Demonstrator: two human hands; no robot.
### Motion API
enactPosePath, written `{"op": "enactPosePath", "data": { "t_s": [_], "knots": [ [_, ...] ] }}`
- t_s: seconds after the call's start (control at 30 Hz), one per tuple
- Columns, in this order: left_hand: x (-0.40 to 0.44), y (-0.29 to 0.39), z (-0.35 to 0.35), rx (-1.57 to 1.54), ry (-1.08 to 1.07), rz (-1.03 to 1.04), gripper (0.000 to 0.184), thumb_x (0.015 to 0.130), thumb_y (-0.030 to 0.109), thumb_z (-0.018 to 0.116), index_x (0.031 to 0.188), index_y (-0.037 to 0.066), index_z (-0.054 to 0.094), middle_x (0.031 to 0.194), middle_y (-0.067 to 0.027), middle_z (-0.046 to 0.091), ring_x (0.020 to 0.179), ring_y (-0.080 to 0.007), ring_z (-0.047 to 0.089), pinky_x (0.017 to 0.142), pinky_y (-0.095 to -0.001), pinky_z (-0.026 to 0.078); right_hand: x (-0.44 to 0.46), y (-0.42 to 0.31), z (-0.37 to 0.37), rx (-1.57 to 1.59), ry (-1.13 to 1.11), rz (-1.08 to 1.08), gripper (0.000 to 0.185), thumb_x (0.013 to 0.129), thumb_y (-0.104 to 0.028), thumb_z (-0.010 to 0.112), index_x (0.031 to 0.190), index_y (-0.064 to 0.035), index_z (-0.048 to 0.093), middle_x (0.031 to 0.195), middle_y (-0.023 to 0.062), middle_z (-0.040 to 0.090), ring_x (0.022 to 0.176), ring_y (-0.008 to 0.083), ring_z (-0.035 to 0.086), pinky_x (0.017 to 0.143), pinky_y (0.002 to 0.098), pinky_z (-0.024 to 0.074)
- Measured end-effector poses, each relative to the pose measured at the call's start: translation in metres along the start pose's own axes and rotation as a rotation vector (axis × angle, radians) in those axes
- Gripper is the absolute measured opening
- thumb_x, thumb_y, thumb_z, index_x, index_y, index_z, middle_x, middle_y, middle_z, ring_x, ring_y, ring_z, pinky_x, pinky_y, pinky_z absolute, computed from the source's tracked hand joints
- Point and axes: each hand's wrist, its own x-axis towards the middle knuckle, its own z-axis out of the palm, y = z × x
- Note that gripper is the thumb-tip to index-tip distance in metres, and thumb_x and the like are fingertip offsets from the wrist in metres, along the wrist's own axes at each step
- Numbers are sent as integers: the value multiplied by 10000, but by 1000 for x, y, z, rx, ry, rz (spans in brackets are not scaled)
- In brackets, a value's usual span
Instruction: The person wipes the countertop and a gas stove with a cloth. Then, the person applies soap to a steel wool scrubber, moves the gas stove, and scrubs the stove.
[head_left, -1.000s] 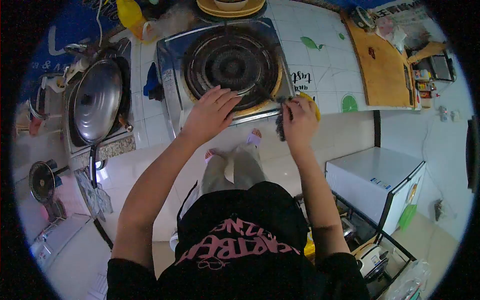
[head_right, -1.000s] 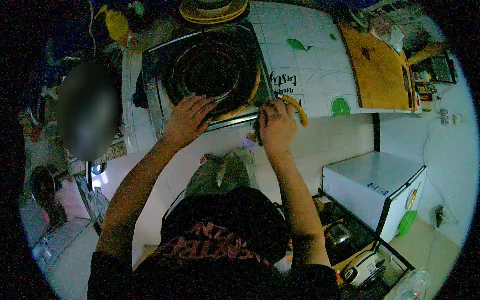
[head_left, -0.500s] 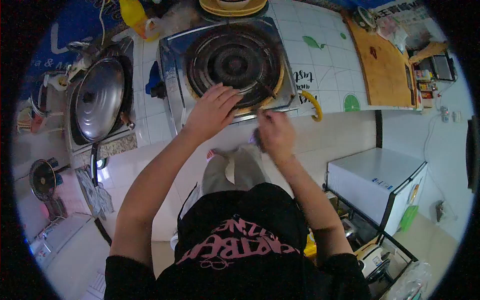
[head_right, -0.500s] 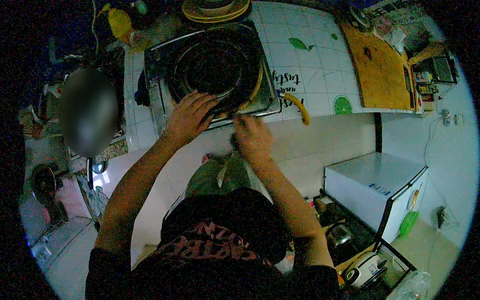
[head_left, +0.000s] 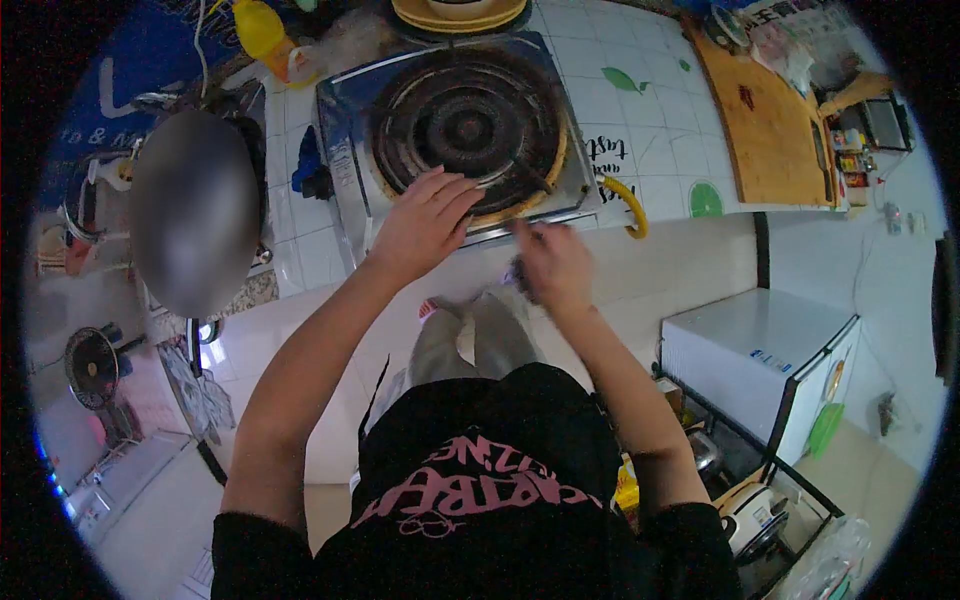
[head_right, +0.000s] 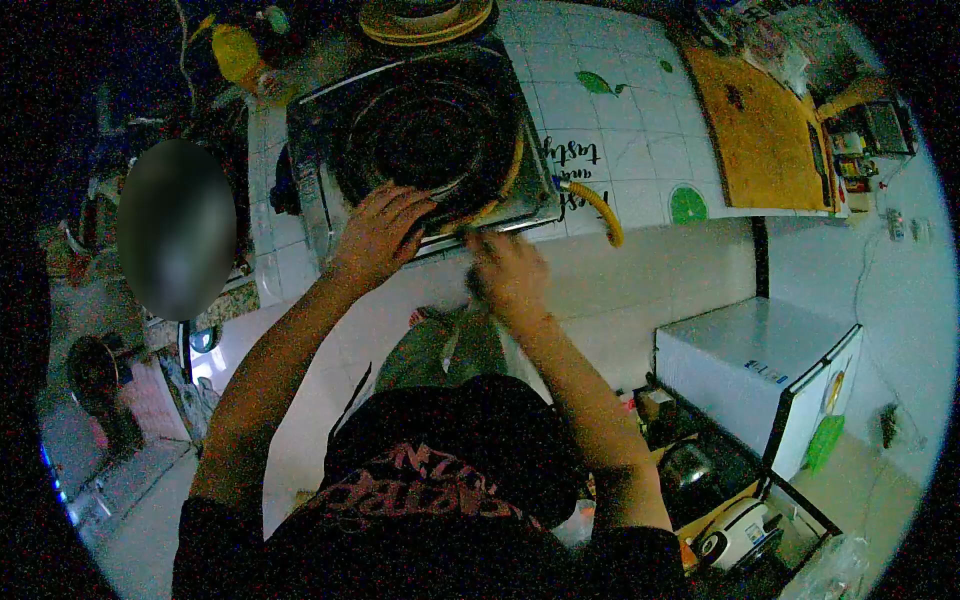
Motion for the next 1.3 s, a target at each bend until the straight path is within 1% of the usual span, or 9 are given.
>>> {"op": "enactPosePath", "data": {
  "t_s": [0.07, 0.13, 0.47, 0.67, 0.77, 0.97, 1.03, 1.13, 1.3],
  "knots": [
    [2, 0, 1, -9, 2, -3, 385, 811, 144, 629, 1184, 66, 573, 1225, -87, 563, 1189, -256, 499, 1093, -443, 364, 2, 46, -17, -68, 126, -55, 272, 771, -96, 689, 1042, -105, 701, 981, 73, 610, 871, 274, 578, 707, 373, 508],
    [2, 2, -2, -16, 13, 5, 379, 813, 144, 628, 1182, 74, 576, 1216, -82, 567, 1189, -250, 500, 1096, -442, 363, 10, 67, -29, -80, 186, 22, 198, 808, -96, 673, 1003, -102, 708, 968, 75, 614, 871, 282, 578, 713, 369, 500],
    [3, 2, -5, 27, 1, -11, 379, 811, 155, 631, 1177, 72, 576, 1212, -83, 567, 1177, -249, 504, 1097, -439, 363, 26, 64, -38, -119, 128, -31, 121, 823, -120, 673, 934, -97, 715, 935, 44, 613, 858, 269, 587, 683, 370, 503],
    [0, 1, -3, 27, -33, 5, 384, 814, 163, 634, 1182, 70, 574, 1212, -86, 567, 1177, -253, 506, 1100, -435, 358, 63, 66, -36, -172, 48, 99, 105, 791, -121, 690, 885, -76, 707, 923, 46, 622, 851, 275, 599, 675, 392, 512],
    [1, 1, -3, 9, -21, -20, 388, 820, 164, 630, 1191, 70, 567, 1221, -86, 563, 1186, -255, 502, 1101, -437, 356, 44, 67, -42, -147, 84, -25, 82, 798, -121, 680, 856, -65, 698, 910, 36, 620, 855, 261, 603, 672, 390, 518],
    [-1, 3, -3, 0, -41, -11, 400, 826, 161, 628, 1208, 68, 554, 1232, -89, 560, 1195, -255, 499, 1100, -439, 359, 63, 61, -45, -126, -4, 42, 69, 781, -112, 680, 835, -73, 699, 905, 30, 623, 856, 255, 604, 686, 405, 526],
    [-1, 0, -3, -16, -60, -17, 431, 844, 193, 630, 1256, 100, 545, 1278, -110, 557, 1225, -295, 481, 1097, -465, 343, 70, 59, -45, -193, -32, 30, 66, 780, -117, 680, 827, -76, 699, 911, 29, 624, 864, 254, 604, 688, 404, 527],
    [0, 1, -1, -14, -21, -8, 390, 826, 161, 627, 1198, 67, 556, 1228, -87, 559, 1198, -248, 494, 1103, -439, 355, 45, 58, -48, -119, 47, -17, 62, 787, -121, 672, 820, -74, 695, 908, 25, 624, 873, 243, 604, 681, 395, 526],
    [0, 3, -4, 15, -3, 11, 393, 823, 162, 628, 1194, 58, 555, 1222, -92, 559, 1193, -250, 496, 1103, -431, 355, 71, 63, -44, -173, -15, 37, 63, 775, -126, 683, 814, -77, 692, 917, 24, 625, 878, 241, 607, 689, 392, 528]
  ]
}}
